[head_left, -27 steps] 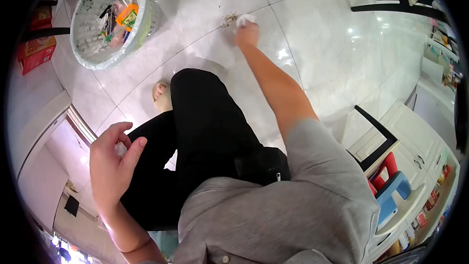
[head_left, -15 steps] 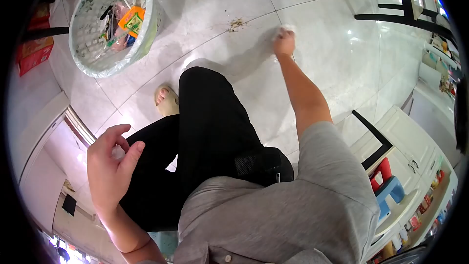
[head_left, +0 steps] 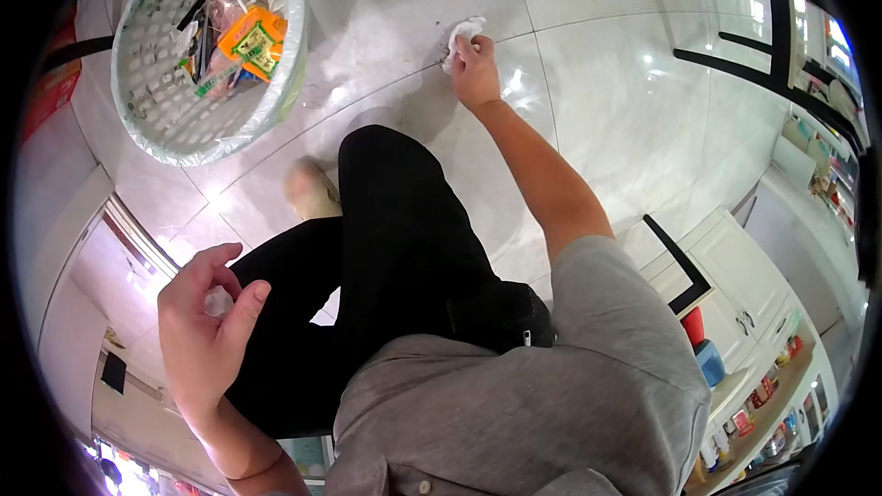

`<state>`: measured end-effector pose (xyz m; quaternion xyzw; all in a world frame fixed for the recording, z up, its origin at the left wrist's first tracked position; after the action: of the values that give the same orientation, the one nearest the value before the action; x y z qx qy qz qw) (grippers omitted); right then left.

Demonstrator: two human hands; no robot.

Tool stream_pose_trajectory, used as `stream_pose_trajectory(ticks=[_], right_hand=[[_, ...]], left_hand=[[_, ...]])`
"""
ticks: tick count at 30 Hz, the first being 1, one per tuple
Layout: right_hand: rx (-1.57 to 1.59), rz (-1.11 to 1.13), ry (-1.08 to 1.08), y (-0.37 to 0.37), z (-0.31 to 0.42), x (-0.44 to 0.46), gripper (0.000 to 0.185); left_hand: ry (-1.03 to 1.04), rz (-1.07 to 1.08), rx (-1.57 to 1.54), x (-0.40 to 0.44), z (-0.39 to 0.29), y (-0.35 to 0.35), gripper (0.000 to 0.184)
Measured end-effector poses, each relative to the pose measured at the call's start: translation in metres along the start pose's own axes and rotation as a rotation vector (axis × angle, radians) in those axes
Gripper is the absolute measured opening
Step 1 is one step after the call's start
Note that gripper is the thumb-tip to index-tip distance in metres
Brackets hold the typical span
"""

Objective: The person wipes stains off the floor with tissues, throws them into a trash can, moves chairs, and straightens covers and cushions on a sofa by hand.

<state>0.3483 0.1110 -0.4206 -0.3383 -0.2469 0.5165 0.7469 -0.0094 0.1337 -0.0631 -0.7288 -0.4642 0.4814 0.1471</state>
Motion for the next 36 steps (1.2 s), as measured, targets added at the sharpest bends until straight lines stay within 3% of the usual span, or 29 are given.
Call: stream_pose_trajectory(ticks=[4,6,10,12,15,19,21,28,32,34,36], right_hand=[[-0.208,0.06,-0.199,-0.013,0.022,0.002,0.041],[-0.486,0.158,-0.361,-0.02,0.041,0.007,0.042],[-0.513,0.235,-0.48,-0.02,0.053,0.015,0.038],[-0.49,0.177,-0.68,-0.016,0.059,0.015,0.037],[-0.306,0.312,-0.687,0.001,0.044,0.016,0.034],[-0.342,0.268,-0.695,-0.003,0.055,0.003,0.032],[-0.356,0.28,-0.554,-0.007,0.06,0.0,0.038],[-0.363,0.332,-0.47,0.014,0.01,-0.04,0.029],[-0.258,0.122,-0.418,-0.001,0.027,-0.026,0.016],[-0.184,0.012,-0.436,-0.012,0.051,-0.011,0.015],[0.254,0.135,0.163,-0.025,0.06,0.013,0.017]], left_hand=[[0.012,-0.008,0.0,0.0,0.003,0.0,0.035],[0.012,-0.01,-0.008,0.0,0.003,0.001,0.035],[0.029,-0.043,0.003,-0.002,0.005,0.001,0.034],[0.023,-0.048,0.016,-0.003,0.005,0.001,0.033],[0.006,-0.061,0.003,-0.006,0.005,0.002,0.033],[0.015,-0.069,-0.017,-0.008,0.004,0.002,0.032],[-0.001,-0.071,-0.007,-0.01,0.007,0.001,0.032],[0.006,-0.105,-0.002,-0.019,0.007,0.0,0.032],[0.008,-0.083,0.039,-0.029,-0.007,0.004,0.033],[0.162,-0.105,0.071,-0.035,-0.018,0.006,0.035],[0.218,-0.067,0.078,-0.045,-0.032,0.013,0.033]])
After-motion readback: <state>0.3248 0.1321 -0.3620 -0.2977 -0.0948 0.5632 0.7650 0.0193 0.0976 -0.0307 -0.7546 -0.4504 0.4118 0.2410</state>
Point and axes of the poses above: each hand's wrist, its own x-axis towards the middle knuckle, its own y-axis out of the palm, z = x × y, the point moved 7 cm from there along x, towards the middle knuckle, and after that the axes turned 8 degrees about -z, right-handed, at the moved point
